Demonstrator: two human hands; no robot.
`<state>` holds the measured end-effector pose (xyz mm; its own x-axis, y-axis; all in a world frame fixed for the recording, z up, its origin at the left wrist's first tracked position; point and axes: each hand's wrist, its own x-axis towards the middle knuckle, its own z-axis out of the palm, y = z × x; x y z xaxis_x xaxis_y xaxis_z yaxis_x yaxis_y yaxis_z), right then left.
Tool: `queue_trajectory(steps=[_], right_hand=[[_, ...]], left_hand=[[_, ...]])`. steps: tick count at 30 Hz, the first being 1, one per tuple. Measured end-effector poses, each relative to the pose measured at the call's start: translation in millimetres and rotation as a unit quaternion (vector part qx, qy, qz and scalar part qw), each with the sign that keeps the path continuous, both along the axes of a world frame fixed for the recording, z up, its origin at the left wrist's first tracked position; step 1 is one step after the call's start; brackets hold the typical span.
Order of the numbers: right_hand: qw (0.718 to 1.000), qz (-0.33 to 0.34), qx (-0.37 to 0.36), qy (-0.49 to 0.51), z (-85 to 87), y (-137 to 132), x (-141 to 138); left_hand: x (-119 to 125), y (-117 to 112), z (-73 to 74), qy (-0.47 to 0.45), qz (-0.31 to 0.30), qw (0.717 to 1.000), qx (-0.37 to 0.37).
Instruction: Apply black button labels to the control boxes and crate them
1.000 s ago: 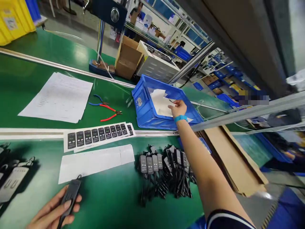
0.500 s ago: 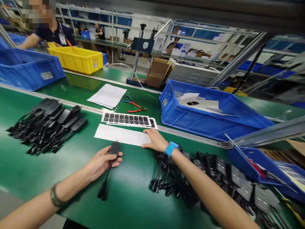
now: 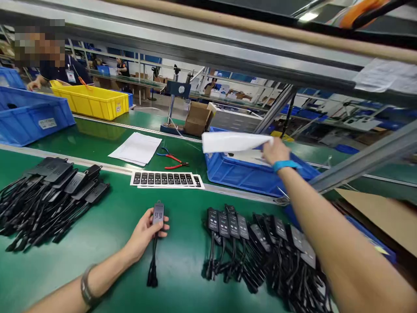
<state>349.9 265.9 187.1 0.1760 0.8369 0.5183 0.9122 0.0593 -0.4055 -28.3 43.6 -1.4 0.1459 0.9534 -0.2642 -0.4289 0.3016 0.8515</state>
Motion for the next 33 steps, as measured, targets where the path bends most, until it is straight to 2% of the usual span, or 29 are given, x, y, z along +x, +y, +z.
queue_trajectory(steps=[2, 3, 5, 6, 8, 10, 12, 14, 16, 18, 20, 24, 27, 30, 33], right_hand=[[0.999, -0.02, 0.026, -0.007, 20.9, 13, 26], [0.999, -0.017, 0.037, -0.014, 25.2, 17, 30], [0.998, 0.031, 0.049, -0.04, 20.7, 26, 19], [0.995, 0.069, 0.046, -0.059, 12.2, 30, 5], [0.98, 0.171, 0.005, -0.104, -15.9, 40, -34], [0.948, 0.27, -0.077, -0.15, -53.5, 51, -77], [0.907, 0.342, -0.16, -0.186, -92.4, 62, -112], [0.881, 0.366, -0.224, -0.2, -124.8, 71, -132], [0.865, 0.368, -0.274, -0.201, -146.9, 78, -138], [0.856, 0.371, -0.305, -0.189, -158.6, 79, -136], [0.859, 0.375, -0.307, -0.165, -161.4, 74, -132], [0.898, 0.358, -0.24, -0.089, -149.8, 52, -130], [0.931, 0.318, -0.178, -0.013, -136.8, 18, -135], [0.95, 0.273, -0.129, 0.078, -131.4, -37, -147], [0.942, 0.271, -0.122, 0.156, -139.2, -109, -161]], left_hand=[[-4, 1, -0.9, 0.011, 0.001, 1.0, 0.0], [-6, 1, -1.2, 0.014, 0.0, 1.0, -0.002], [-9, 4, -1.6, 0.019, -0.002, 1.0, -0.005], [-10, 5, -1.8, 0.021, -0.004, 1.0, -0.009], [-13, 6, -2.1, 0.024, -0.009, 0.999, -0.02], [-15, 6, -2.0, 0.027, -0.014, 0.999, -0.031], [-16, 5, -0.9, 0.03, -0.018, 0.999, -0.042], [-17, 4, 1.4, 0.035, -0.016, 0.998, -0.054], [-17, 3, 4.3, 0.041, -0.008, 0.997, -0.064], [-17, 3, 6.6, 0.048, -0.002, 0.996, -0.068], [-17, 4, 7.5, 0.056, -0.009, 0.996, -0.064], [-20, 5, 5.8, 0.064, -0.032, 0.997, -0.035], [-19, 6, 5.1, 0.058, -0.036, 0.998, -0.009], [-18, 6, 6.1, 0.05, -0.017, 0.999, 0.012], [-17, 4, 9.3, 0.083, 0.034, 0.993, 0.075]])
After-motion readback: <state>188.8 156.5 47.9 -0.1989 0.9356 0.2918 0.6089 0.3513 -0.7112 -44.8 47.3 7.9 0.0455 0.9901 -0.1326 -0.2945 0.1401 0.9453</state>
